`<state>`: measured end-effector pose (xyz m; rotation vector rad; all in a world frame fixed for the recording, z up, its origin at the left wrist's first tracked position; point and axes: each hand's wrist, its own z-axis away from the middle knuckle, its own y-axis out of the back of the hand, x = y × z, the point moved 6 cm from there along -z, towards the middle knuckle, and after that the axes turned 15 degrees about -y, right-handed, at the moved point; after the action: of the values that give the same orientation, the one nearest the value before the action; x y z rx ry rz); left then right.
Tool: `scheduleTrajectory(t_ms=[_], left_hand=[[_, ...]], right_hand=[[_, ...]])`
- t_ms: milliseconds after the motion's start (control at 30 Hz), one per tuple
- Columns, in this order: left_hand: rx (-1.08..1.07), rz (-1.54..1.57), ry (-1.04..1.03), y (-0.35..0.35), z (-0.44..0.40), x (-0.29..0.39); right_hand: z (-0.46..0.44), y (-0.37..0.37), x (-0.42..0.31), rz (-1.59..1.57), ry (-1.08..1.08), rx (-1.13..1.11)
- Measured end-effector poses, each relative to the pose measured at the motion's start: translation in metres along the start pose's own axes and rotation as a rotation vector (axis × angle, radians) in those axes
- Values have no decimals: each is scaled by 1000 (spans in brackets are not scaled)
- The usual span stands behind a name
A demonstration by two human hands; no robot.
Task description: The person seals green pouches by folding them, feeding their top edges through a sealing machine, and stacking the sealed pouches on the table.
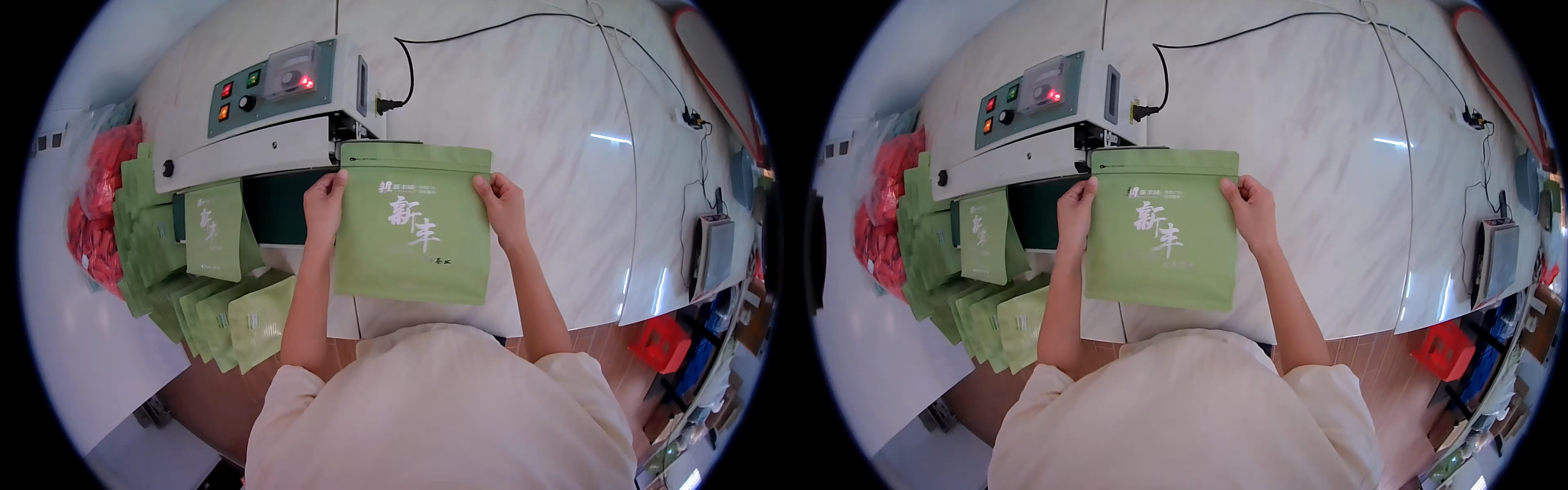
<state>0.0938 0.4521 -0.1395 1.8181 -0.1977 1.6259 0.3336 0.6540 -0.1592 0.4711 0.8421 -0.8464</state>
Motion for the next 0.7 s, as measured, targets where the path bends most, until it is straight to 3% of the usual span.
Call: scheduleTrajectory(t_ms=[267,700], left_hand=[[45,-6,30,23,-5,-19],[39,-47,38,79,-23,-36]], right_hand=[[-2,-18,-4,-9,-61,-52],[-13,-69,-8,112,58,-130]])
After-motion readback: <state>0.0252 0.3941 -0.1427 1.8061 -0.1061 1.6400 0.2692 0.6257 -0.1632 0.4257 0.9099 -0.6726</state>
